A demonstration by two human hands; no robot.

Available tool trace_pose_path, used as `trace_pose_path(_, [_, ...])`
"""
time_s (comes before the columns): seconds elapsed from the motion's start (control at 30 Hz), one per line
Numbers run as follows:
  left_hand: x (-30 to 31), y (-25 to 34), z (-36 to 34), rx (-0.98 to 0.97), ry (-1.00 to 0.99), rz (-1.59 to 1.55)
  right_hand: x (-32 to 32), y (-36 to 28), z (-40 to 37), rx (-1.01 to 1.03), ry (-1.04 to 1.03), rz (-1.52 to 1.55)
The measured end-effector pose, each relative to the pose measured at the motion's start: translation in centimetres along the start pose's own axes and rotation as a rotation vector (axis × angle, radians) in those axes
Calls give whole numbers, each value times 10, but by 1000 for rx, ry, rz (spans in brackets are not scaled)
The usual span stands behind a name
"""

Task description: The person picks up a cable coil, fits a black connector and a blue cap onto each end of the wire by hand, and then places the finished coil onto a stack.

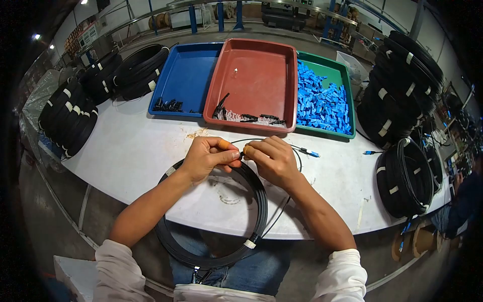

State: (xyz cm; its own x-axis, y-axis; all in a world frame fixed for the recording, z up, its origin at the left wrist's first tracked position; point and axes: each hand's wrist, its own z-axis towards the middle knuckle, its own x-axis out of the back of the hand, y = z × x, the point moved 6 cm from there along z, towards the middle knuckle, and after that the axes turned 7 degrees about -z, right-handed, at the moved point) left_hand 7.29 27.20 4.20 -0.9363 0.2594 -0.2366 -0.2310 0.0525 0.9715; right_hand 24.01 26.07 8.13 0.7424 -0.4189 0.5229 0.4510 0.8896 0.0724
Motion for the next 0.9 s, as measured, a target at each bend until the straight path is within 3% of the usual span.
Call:
trace_pose_path(0.1, [-4,-3,0,23,8,-105,2,-2,-1,51,70,-14])
trace_pose_path(0.17, [-11,7,-4,-90,10,63,0,3,-4,-42,51,38])
trace_pose_path(0.2, [-13,10,-6,-146,15,164,-2,8,-6,-220,-97,65])
trace_pose_path(0.23, [-12,10,-9,-145,19,162,3,7,-3,-219,-100,69])
trace_pose_path(0.3, [-22,25,-18,-425,-63,597,-19,25,-17,-723,-467,567])
trace_pose_path(0.33, [-23,22,-18,-383,-71,601,-26,32,-27,-867,-584,733])
trace_pose_path(0.37, [-23,18,-16,-378,-73,596,-27,33,-27,-873,-587,733])
trace_pose_path(0.43, [-16,13,-8,-300,10,391,-16,31,-13,-658,-421,545])
trace_pose_path(0.47, [-12,9,-4,-153,7,236,-9,26,-6,-537,-319,425])
trace_pose_path(0.5, [-9,11,-2,-156,10,235,-11,25,-5,-533,-321,425])
trace_pose_path(0.6, [-1,7,1,-49,30,-7,4,10,5,-112,-46,78])
trace_pose_path(0.7, [-7,4,-1,-46,-4,-18,0,1,3,-24,25,72])
trace_pose_path(0.77, [-8,0,-1,-58,0,21,0,0,0,-37,11,99])
trace_pose_path(0.83, [-8,0,-3,-75,3,59,-7,13,-3,-403,-242,240])
trace_pose_path(0.87, [-14,12,-9,-259,-39,350,-8,14,-1,-514,-404,312])
trace_pose_path(0.9, [-21,19,-15,-441,-82,640,-7,18,-1,-513,-404,311])
